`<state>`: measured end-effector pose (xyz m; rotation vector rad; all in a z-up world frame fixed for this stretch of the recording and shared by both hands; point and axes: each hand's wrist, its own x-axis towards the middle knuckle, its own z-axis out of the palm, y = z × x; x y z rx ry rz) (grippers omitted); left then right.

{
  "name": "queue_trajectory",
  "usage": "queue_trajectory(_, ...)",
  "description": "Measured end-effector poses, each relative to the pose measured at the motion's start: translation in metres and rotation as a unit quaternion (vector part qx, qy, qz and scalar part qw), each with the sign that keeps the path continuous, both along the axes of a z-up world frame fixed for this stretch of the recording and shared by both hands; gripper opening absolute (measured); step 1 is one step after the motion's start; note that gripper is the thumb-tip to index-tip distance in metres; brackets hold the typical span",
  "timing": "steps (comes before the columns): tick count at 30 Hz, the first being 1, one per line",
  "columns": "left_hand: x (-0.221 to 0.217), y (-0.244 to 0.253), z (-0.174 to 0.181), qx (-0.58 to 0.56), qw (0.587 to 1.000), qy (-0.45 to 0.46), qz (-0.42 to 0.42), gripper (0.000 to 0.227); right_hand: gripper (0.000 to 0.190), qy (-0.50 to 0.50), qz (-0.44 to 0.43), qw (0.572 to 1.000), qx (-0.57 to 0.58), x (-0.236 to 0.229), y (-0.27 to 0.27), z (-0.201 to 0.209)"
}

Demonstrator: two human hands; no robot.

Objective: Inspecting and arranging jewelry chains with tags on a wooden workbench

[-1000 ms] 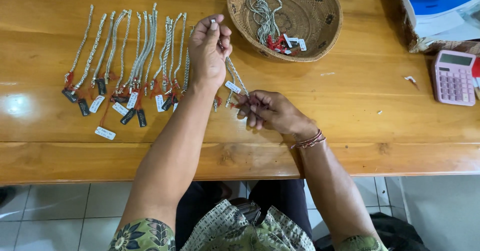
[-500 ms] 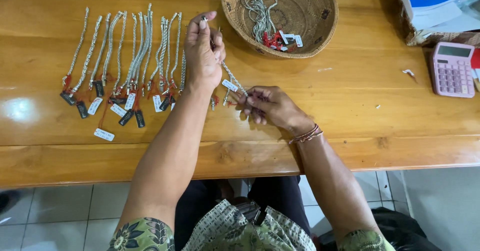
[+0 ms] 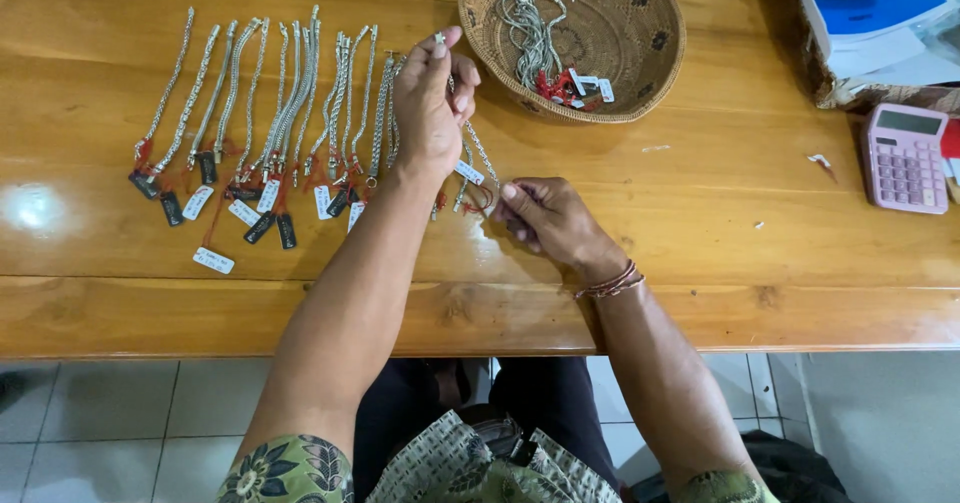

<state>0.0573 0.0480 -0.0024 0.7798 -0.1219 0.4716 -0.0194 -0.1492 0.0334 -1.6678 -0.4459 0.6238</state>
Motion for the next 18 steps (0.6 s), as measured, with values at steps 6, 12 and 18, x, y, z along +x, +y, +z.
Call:
queue_trajectory(6, -0.015, 0.005, 0.021, -0.002, 0.997, -0.067, -0.045, 0.022, 0.050, -0.238, 0.068, 0.967, -0.066, 0.016, -0.027, 0.002)
queue_trajectory(12, -0.028, -0.004, 0.035, 0.004, 0.987, -0.081, -0.142, 0.025, 0.031, -0.224, 0.029, 0.966, -0.127, 0.012, -0.030, 0.018)
queue_trajectory(18, -0.026, -0.024, 0.015, -0.041, 0.977, -0.055, -0.202, 0.027, 0.019, -0.299, -0.019, 0.954, -0.009, 0.017, -0.042, 0.027)
